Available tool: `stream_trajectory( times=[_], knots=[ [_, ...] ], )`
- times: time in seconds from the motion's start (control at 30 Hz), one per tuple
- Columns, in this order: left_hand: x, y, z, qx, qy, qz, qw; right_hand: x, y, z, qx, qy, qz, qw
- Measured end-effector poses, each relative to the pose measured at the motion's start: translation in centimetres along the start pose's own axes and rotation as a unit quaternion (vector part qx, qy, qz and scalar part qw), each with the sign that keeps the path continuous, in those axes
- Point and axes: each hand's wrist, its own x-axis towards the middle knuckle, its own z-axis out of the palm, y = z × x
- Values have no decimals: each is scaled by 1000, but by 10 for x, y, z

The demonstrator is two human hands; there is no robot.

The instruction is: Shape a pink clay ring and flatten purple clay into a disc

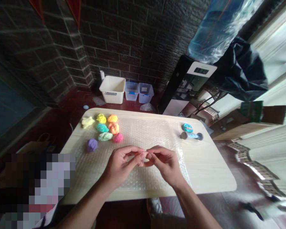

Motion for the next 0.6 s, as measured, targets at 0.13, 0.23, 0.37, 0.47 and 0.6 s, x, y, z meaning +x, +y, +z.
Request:
stream_trajectory(
  times=[0.13,0.23,0.37,0.47,0.6],
  knots=[
    [0,-3,-2,17,-7,0,1000,0,1,-2,-26,-15,-15,999],
    [1,-3,-4,29,-7,3,1000,-1,3,-2,-29,-22,-15,999],
    [1,-4,-2,23,-12,6,1000,-1,2,1,2,-12,14,1000],
    [2,-5,1,-26,5,2,1000,1,2,4,18,24,20,999],
    [4,-6,6,-75,18,-10,997,5,3,4,46,87,-2,995]
  ],
)
